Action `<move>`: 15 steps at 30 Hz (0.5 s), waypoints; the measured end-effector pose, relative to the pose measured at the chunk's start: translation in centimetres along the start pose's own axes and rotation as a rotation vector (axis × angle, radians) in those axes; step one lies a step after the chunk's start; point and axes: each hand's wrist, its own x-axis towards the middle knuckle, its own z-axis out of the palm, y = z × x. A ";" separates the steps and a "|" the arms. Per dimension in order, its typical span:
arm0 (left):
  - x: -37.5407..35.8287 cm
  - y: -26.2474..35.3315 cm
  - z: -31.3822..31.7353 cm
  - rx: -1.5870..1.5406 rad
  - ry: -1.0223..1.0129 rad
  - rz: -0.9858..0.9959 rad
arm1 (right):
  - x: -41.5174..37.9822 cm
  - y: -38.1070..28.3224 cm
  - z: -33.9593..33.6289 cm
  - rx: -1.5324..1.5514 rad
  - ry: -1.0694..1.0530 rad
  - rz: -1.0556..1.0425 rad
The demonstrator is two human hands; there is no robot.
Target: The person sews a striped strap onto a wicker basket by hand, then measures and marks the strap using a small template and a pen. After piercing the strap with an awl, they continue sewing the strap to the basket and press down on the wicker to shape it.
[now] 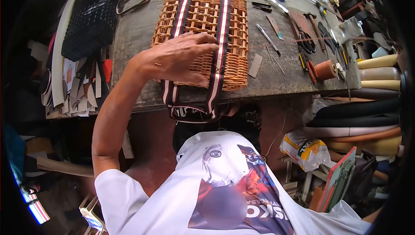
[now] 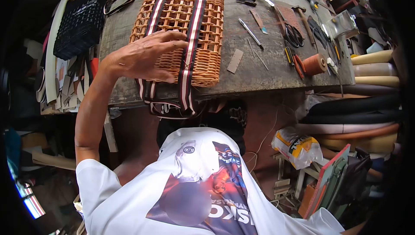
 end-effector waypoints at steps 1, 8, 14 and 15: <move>0.5 0.4 1.0 -0.040 0.185 0.075 | 0.0 0.0 -0.2 0.015 0.001 0.009; 4.3 0.9 -0.4 0.017 0.385 0.120 | 0.7 -1.5 -1.4 0.199 0.008 0.075; 3.7 7.6 -10.7 -0.689 0.528 0.065 | 0.0 -7.4 2.4 0.793 -0.251 0.141; 3.5 8.6 -12.4 -0.703 0.529 0.143 | -2.7 -9.0 5.3 0.999 -0.340 0.087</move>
